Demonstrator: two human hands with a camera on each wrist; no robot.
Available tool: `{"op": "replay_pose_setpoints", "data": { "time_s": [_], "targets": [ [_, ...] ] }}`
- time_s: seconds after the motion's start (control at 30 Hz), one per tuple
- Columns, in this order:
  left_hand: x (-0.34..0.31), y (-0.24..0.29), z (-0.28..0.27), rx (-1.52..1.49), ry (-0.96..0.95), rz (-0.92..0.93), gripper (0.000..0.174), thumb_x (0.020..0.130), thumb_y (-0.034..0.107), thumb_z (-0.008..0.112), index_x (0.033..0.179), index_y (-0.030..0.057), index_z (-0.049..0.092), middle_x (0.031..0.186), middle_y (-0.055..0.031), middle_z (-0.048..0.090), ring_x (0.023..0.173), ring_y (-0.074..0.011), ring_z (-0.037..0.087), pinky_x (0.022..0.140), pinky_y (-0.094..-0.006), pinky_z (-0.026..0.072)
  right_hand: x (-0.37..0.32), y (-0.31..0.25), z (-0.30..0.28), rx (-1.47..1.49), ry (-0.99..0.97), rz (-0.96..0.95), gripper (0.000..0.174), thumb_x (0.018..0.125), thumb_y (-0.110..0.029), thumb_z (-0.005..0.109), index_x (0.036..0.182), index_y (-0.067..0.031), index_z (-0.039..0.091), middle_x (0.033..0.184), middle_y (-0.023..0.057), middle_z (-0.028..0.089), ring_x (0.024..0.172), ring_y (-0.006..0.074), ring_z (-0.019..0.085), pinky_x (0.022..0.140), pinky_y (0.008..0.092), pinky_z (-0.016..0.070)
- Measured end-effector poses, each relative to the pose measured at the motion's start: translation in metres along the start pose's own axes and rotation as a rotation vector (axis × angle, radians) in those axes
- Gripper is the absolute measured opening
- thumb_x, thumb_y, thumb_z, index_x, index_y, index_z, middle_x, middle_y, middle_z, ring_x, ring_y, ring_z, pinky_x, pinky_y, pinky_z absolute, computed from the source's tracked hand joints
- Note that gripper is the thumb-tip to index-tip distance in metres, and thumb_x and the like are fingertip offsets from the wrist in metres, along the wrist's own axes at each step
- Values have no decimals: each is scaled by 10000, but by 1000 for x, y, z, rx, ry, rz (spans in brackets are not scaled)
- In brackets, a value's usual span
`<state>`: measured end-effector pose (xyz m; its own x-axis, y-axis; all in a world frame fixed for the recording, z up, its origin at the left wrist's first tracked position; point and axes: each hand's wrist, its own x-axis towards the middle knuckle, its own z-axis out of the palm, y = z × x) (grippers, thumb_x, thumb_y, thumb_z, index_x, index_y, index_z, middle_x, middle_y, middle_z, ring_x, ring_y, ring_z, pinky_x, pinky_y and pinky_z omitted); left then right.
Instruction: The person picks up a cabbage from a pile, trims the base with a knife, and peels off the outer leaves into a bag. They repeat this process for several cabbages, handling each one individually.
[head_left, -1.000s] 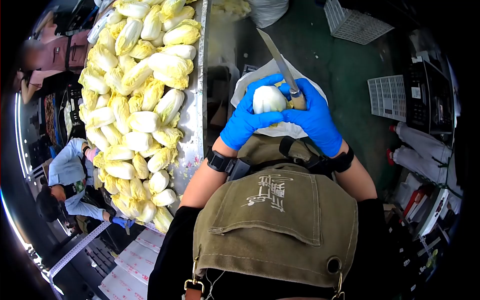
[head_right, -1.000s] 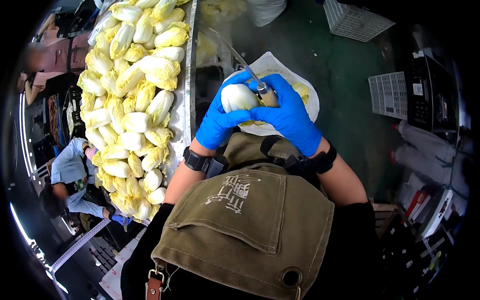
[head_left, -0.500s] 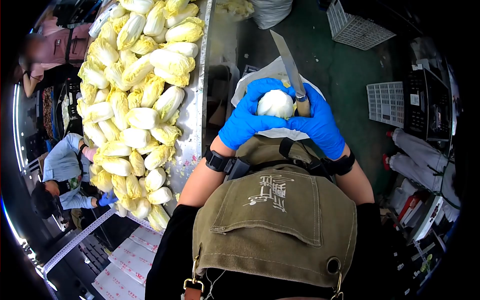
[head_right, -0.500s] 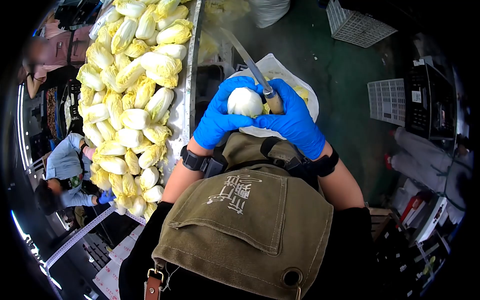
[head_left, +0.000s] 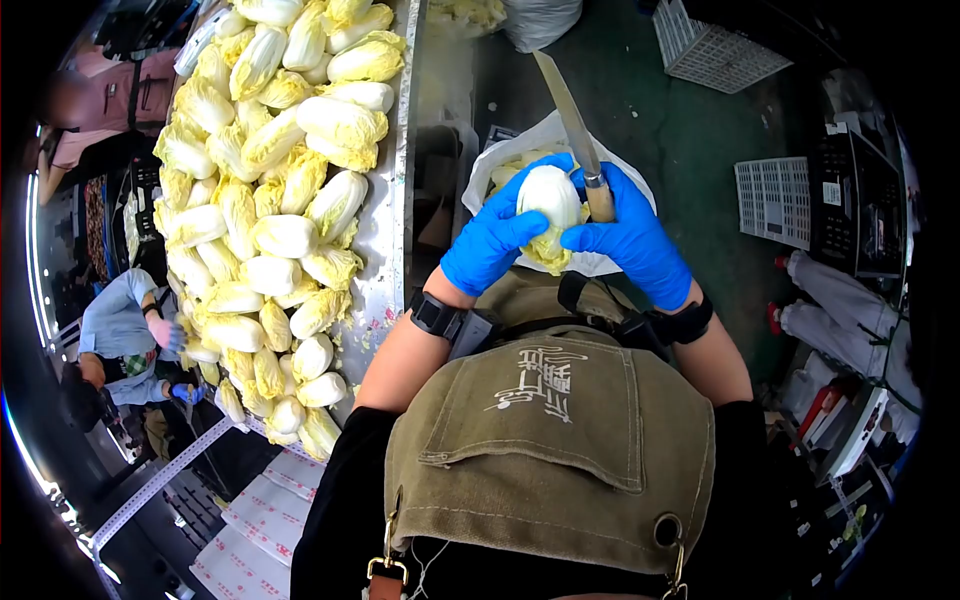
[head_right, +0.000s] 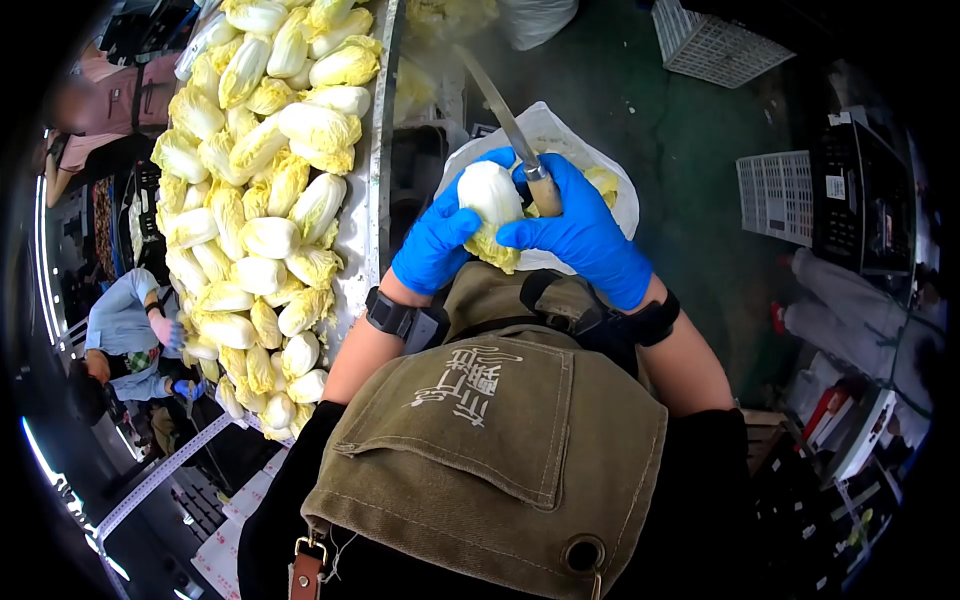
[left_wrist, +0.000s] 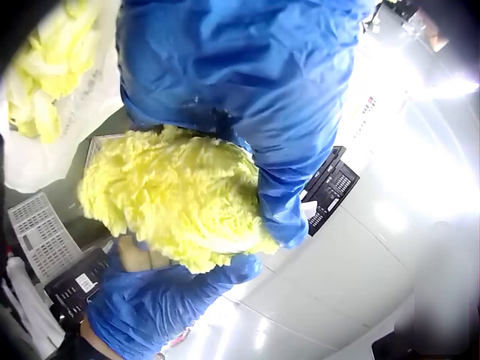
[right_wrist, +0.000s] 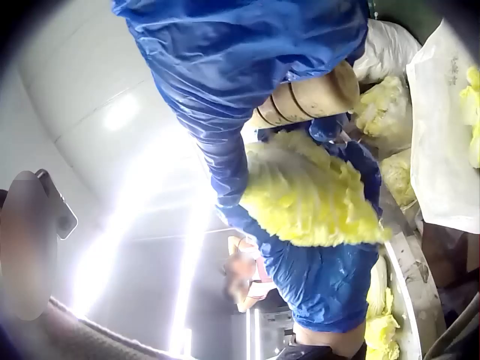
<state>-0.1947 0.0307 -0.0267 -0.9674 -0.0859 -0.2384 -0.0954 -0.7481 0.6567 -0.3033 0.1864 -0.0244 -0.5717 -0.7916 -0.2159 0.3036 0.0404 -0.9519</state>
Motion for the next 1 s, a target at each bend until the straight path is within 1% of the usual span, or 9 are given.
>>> {"op": "replay_pose_setpoints", "data": {
  "time_s": [0.03,0.13,0.23,0.43,0.63,0.73,0.83,0.9,1.0],
  "targets": [
    [0,-1,1,-17,22,15,656,765,102,758,1337,44,442,1223,-54,552,1143,-167,525,972,-306,446,0,-1,1,-13,15,-20,614,673,-130,855,1175,-39,513,1111,35,553,1011,134,527,896,279,441],
    [-1,-3,3,261,50,61,649,770,75,748,1341,55,440,1222,-49,553,1124,-159,539,960,-303,457,0,0,3,-67,46,-71,571,678,-104,848,1149,-39,532,1087,26,568,986,126,537,879,271,449],
    [-2,-8,-3,398,136,47,631,774,55,742,1333,64,450,1213,-47,561,1097,-153,556,932,-301,477,1,2,1,-125,45,-76,525,691,-90,838,1128,-35,553,1053,19,585,952,115,546,855,266,460],
    [-2,-13,-9,332,149,49,603,779,49,738,1315,68,463,1182,-45,580,1061,-156,576,901,-294,495,-1,-6,-1,-170,40,-21,485,713,-97,827,1120,-39,569,1030,18,591,931,103,540,839,268,464],
    [-3,-16,-9,314,126,45,617,774,70,718,1329,70,450,1236,-59,548,1126,-175,543,961,-317,456,-1,1,7,-115,31,-66,533,709,-114,832,1149,-48,537,1077,28,563,971,116,528,863,276,451],
    [-2,-17,-17,111,-42,38,681,738,102,721,1350,66,424,1280,-70,516,1176,-197,512,997,-336,427,-5,-9,13,-156,5,-101,558,689,-140,842,1139,-46,526,1089,51,552,999,148,530,886,300,443],
    [-4,-13,-9,12,-72,18,751,702,144,737,1369,62,401,1304,-73,498,1201,-211,496,1022,-344,406,-9,-16,17,-225,10,-135,573,673,-168,846,1129,-42,523,1081,71,548,1024,180,532,909,319,431],
    [-3,-13,-7,24,-62,36,773,694,163,747,1374,60,393,1318,-72,487,1217,-213,483,1034,-346,393,-11,-17,18,-246,31,-103,586,667,-181,844,1136,-40,520,1074,78,548,1038,195,530,923,327,422],
    [-4,-9,-4,79,-37,38,797,687,192,756,1379,55,385,1328,-75,480,1227,-217,477,1044,-347,386,-12,-14,14,-400,55,-168,580,683,-184,836,1147,-40,518,1078,70,546,1036,192,531,925,329,423]
  ]
}}
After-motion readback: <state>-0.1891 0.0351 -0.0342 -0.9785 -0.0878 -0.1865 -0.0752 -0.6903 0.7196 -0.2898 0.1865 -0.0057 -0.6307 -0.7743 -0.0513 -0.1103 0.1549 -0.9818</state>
